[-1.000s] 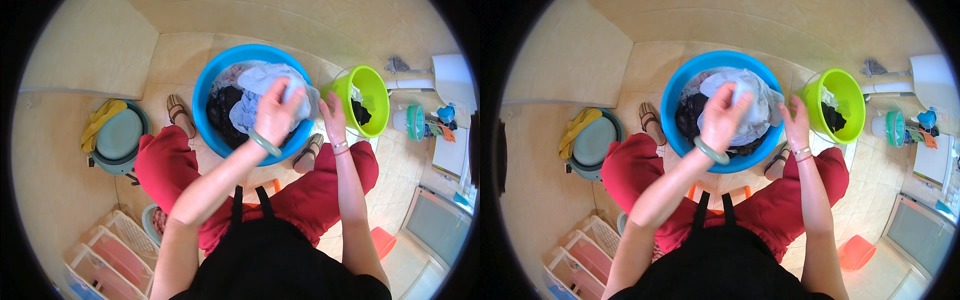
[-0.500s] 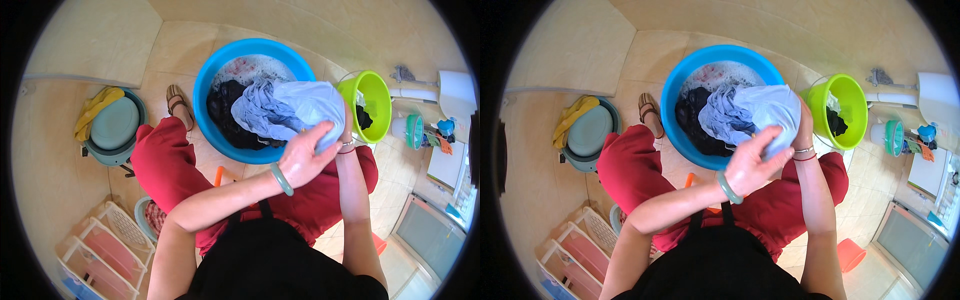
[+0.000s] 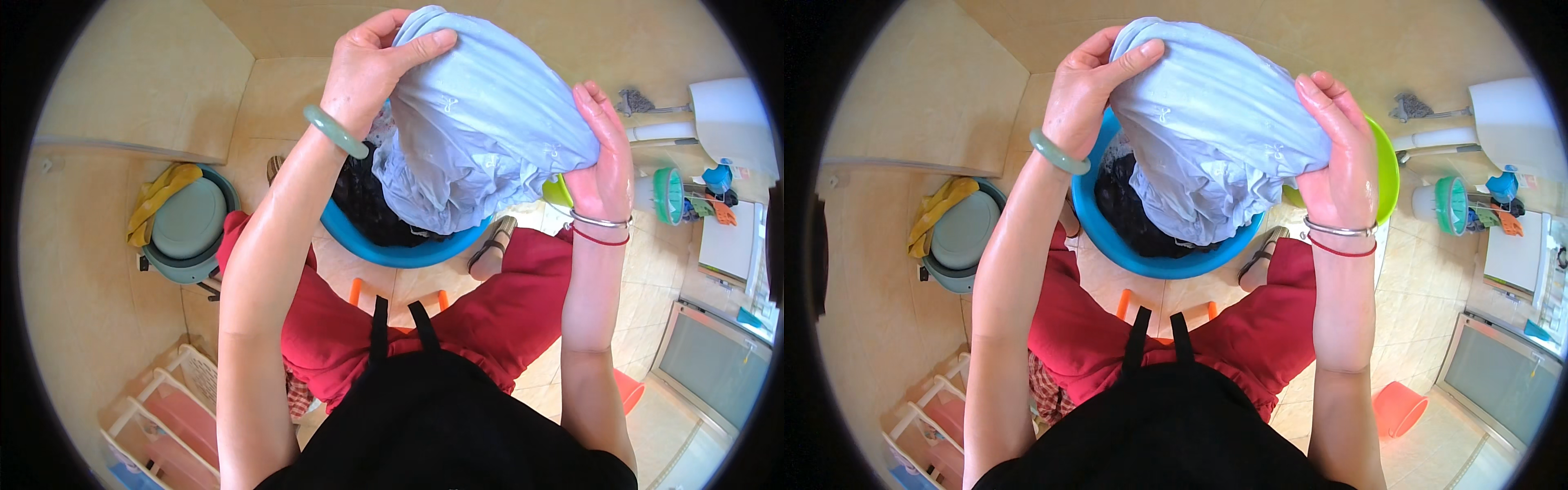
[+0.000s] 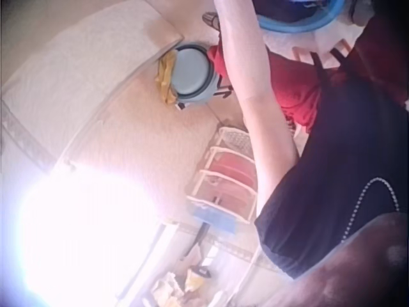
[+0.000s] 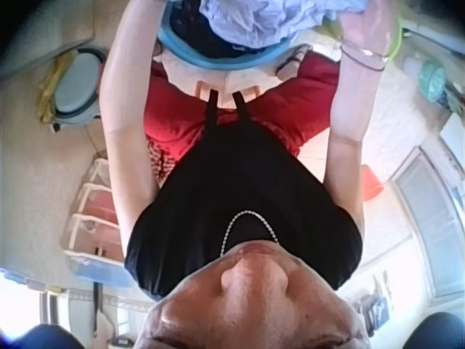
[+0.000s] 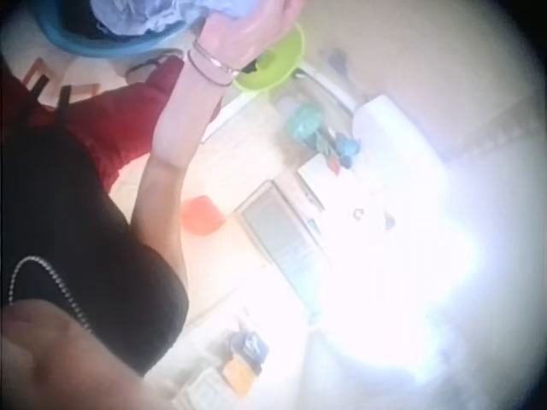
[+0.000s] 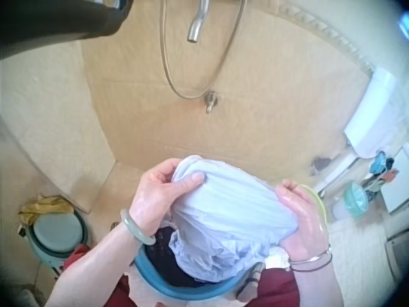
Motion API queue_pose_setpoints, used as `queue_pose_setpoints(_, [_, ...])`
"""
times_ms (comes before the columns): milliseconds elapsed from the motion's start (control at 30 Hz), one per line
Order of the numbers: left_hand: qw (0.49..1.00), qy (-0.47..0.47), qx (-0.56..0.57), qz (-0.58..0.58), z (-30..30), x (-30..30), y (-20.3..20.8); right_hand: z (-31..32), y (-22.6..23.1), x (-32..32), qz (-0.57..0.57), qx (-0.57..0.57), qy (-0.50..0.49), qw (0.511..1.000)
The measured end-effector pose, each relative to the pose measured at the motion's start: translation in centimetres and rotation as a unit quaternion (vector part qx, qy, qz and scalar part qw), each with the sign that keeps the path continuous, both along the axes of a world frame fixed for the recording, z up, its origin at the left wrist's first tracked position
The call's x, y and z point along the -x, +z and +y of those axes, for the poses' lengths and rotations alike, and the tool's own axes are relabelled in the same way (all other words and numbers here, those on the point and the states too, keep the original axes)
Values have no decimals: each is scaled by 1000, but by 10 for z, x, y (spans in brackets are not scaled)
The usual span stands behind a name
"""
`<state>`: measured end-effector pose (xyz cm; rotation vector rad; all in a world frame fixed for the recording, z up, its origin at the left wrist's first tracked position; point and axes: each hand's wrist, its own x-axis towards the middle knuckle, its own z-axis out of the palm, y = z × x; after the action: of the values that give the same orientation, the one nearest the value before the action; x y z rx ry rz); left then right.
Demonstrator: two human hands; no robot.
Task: The person hand-washes clothes in a blue basin filled with soapy water. They scrub and rinse a white cloth, a black garment, and a light blue cloth, transferring each item to a green bucket after washing.
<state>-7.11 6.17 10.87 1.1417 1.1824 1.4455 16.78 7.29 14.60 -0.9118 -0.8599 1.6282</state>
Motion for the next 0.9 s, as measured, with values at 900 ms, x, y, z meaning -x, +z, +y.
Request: queue_pose_setpoints(900, [928, -213, 156, -265, -5, -43, -16, 9, -248, -42, -642, -219, 25, 734])
